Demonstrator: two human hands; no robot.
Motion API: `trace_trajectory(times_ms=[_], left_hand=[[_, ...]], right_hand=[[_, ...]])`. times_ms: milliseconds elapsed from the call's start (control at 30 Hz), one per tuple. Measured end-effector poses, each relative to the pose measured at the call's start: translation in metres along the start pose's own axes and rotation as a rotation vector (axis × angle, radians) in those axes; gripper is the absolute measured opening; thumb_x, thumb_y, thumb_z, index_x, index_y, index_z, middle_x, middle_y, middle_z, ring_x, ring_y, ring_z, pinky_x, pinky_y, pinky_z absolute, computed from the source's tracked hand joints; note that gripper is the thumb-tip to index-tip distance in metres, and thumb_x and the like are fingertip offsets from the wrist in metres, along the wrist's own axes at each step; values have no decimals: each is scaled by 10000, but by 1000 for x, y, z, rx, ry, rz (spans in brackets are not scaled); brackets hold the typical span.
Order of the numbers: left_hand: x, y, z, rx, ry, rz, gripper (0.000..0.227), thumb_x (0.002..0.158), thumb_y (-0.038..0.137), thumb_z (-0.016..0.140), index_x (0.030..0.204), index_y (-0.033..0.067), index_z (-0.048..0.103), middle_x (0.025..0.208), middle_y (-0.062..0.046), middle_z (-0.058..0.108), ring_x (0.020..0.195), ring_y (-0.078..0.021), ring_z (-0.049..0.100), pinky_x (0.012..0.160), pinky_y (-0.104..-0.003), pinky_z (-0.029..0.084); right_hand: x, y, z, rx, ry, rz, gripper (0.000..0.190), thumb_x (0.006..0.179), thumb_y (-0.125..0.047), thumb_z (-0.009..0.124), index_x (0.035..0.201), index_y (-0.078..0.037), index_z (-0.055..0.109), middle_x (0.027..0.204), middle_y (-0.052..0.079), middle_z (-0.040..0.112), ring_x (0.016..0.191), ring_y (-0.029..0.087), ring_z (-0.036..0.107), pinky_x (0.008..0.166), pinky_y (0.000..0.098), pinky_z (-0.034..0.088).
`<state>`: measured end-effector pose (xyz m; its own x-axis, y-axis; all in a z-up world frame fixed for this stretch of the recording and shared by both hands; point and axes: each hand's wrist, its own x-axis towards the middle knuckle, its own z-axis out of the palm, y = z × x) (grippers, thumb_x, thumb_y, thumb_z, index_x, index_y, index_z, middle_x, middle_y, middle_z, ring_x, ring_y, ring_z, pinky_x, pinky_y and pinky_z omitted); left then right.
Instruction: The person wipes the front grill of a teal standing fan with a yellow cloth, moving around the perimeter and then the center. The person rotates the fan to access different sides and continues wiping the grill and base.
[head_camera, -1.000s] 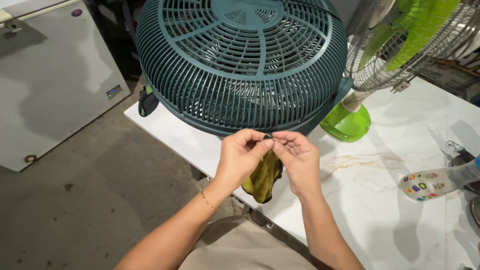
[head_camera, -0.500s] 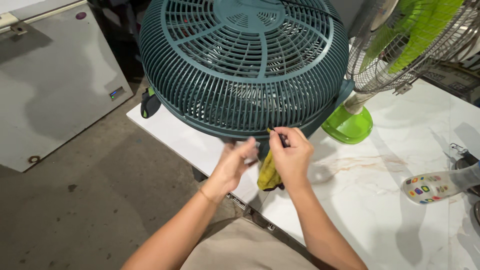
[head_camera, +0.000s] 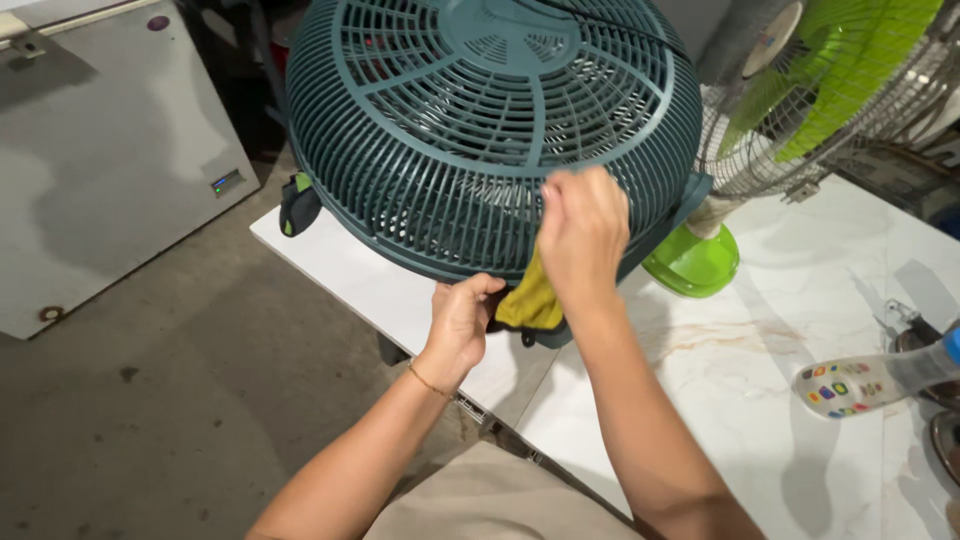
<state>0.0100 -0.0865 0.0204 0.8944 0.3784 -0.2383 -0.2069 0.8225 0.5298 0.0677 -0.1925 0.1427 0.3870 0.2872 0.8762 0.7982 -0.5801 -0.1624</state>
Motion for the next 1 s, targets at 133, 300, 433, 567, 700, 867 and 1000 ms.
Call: trace_trajectory(times_ms=[133,300,433,567,700,867,1000], left_hand=[[-2,2,0,30,45,-7,388,723,-139,637,1055,58,600,846,-41,652,780,-185,646,803,-404,568],[-2,-1,-4,3,-2,44,407,727,-134,659,1056,89,572,812,-32,599,774,-195,621,808,-439,554],[0,1,-3,34,1,-3,379,722,-125,658,1040,75,608,827,-29,637,789,-192,627,833,-439,547],[2,-2,-4,10,-16,27,340,745,-118,653,1018,76,600,846,-28,644,822,-196,631,880,-456,542],[-3,-6,-4,-1,-17,31,349,750,-95,654,1008,130,589,867,-4,649,859,-175,638,912,-450,532],[-12,-14,9,-16,-167,-37,296,805,-60,693,1022,123,608,843,10,637,849,-163,622,911,-435,511],[-8,-19,14,37,-67,-8,297,776,-70,683,1006,104,611,832,-2,661,818,-163,638,850,-428,531]], right_hand=[[-24,-18,-17,4,-20,2,97,917,-7,694,995,-36,644,959,99,620,934,325,606,830,439,437],[-4,-10,-3,-38,0,-33,64,932,-17,689,971,-42,644,950,112,601,906,331,589,815,443,432],[-5,-1,2,-65,-10,-27,56,940,-31,696,978,-40,655,935,116,601,901,341,592,799,444,430],[-55,-7,-13,11,-13,-16,117,876,29,672,966,-44,655,946,112,623,912,342,612,813,453,457],[-82,-7,-29,154,-49,160,119,877,40,713,980,-12,684,946,121,653,879,310,655,778,397,508],[-79,7,-42,393,-9,411,240,899,16,748,1133,48,707,952,115,684,811,236,673,743,307,542],[-74,5,-33,251,10,303,113,885,18,759,993,12,727,909,120,687,782,255,694,692,333,541]])
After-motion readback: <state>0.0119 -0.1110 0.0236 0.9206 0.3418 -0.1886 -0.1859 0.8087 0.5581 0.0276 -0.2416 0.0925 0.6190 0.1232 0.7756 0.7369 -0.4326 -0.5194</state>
